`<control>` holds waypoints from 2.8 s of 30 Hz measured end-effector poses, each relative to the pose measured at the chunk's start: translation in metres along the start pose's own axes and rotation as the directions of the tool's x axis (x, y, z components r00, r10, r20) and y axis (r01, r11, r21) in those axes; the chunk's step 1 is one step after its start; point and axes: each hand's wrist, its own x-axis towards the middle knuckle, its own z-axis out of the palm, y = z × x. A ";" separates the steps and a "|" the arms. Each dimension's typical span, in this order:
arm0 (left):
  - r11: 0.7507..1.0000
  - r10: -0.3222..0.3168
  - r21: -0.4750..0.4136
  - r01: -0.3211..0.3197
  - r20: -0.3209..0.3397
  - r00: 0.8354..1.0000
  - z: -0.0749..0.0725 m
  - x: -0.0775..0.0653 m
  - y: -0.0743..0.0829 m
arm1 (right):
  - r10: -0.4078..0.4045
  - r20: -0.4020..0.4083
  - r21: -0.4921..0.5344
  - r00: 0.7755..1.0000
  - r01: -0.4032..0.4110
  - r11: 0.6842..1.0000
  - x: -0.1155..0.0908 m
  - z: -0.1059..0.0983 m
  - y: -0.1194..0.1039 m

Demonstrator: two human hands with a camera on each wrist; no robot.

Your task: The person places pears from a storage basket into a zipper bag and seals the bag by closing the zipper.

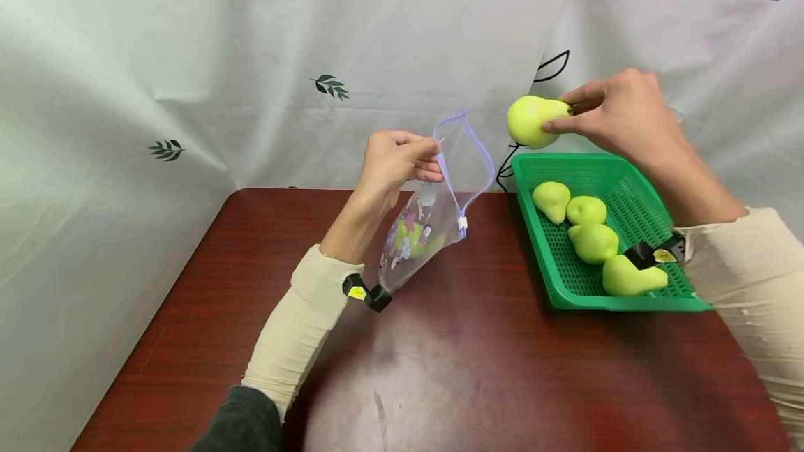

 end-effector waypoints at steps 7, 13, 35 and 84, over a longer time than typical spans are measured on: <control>1.000 0.010 -0.005 -0.010 -0.002 1.000 0.002 0.002 0.001 | -0.070 -0.121 0.117 0.990 0.085 0.990 0.000 0.005 -0.009; 1.000 0.024 -0.009 -0.024 0.000 1.000 0.003 0.002 0.002 | -0.078 -0.153 0.182 0.985 0.106 0.977 -0.001 0.008 -0.015; 0.999 0.036 -0.013 -0.036 0.007 0.999 0.006 0.001 0.000 | -0.193 -0.212 0.447 0.958 0.271 0.853 -0.013 0.015 -0.042; 1.000 0.011 -0.013 -0.011 0.016 1.000 0.006 0.003 0.000 | -0.421 -0.041 0.093 0.906 0.423 0.901 -0.014 0.039 -0.058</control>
